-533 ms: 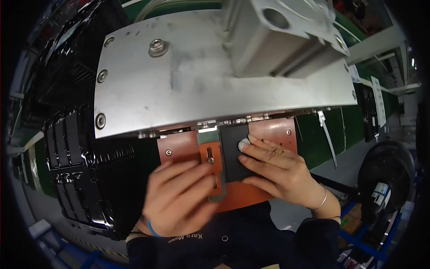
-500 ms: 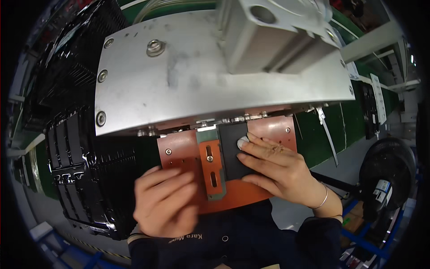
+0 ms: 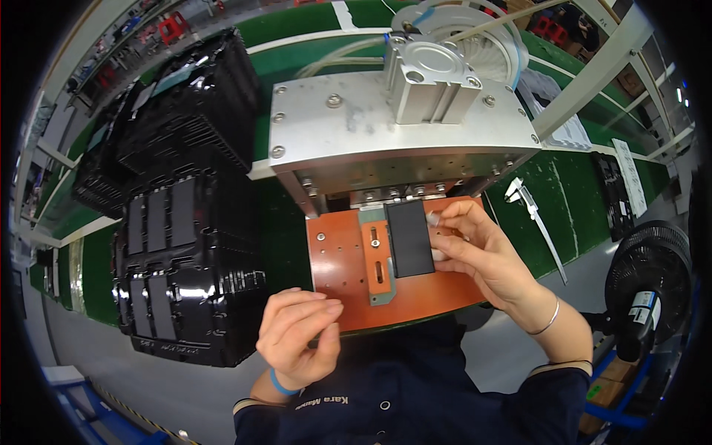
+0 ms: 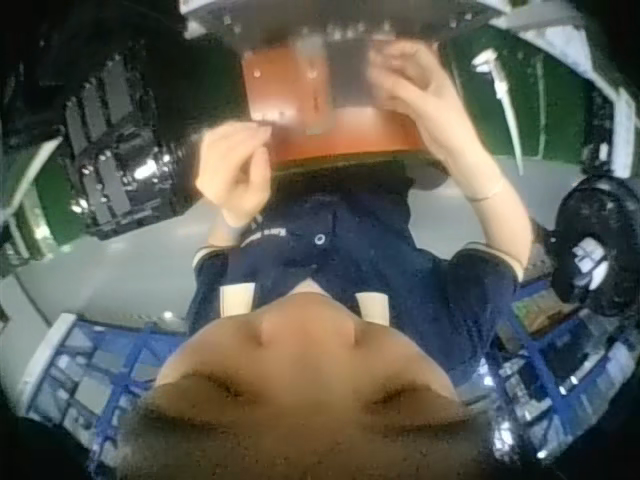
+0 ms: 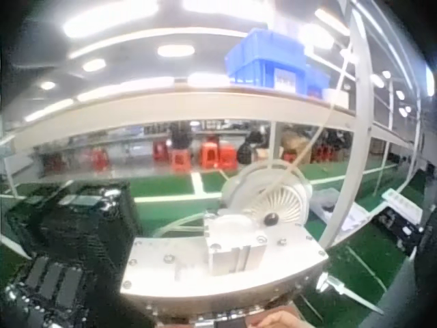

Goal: The person repeatedly picks up small black rectangular electronic components from a stack, places them into a metal press machine, and activates the press. After pressing, the person removes the component and uses a digital caliper to measure it before placing it back on the stack. This cycle is repeated for multiple units.

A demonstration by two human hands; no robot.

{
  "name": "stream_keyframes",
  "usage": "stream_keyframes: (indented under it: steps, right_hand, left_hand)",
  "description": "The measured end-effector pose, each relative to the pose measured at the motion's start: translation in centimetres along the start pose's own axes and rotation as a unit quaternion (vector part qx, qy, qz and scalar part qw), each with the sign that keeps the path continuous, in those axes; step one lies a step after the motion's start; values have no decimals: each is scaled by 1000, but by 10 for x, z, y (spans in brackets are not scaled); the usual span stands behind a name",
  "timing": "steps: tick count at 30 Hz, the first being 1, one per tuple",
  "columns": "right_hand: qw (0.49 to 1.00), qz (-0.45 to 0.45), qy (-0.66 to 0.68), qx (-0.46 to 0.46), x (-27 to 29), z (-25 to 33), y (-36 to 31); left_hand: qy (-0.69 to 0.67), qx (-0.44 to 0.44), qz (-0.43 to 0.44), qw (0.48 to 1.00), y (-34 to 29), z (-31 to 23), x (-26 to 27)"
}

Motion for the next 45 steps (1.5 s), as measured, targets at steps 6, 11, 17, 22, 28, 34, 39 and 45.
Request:
stream_keyframes:
  steps: [6,11,17,22,28,34,39,45]
  right_hand:
    - [994,-10,-107,24,7,-2,3]
    - [984,71,-45,157,-18,-9,-27]
    - [980,135,-29,144,-49,-22,-28]
    - [920,13,-214,328,-68,0,-45]
    - [588,139,-472,642,-148,27,-134]
    - [542,123,-328,764,-175,9,-163]
    - [499,183,-436,727,-160,18,-172]
    - [400,169,-445,783,-123,8,-169]
  left_hand:
    - [4,-22,20,1000,6,-12,-3]
    - [-117,137,20,983,6,-2,-23]
    - [-322,292,11,900,-10,8,-42]
    - [-289,310,-11,906,-7,3,-23]
    - [123,59,10,991,3,-42,78]
    - [176,287,-127,933,-24,38,175]
    - [303,184,30,935,-28,39,161]
    - [424,177,-87,884,-13,49,197]
Point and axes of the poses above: each hand's wrist, its own y-axis towards the middle knuckle, its own x-axis out of the back of the hand, z = x × y, the point moved 6 cm from there along y, towards the middle knuckle, and after that the axes turned 12 degrees about -x, right-handed, at the moved point
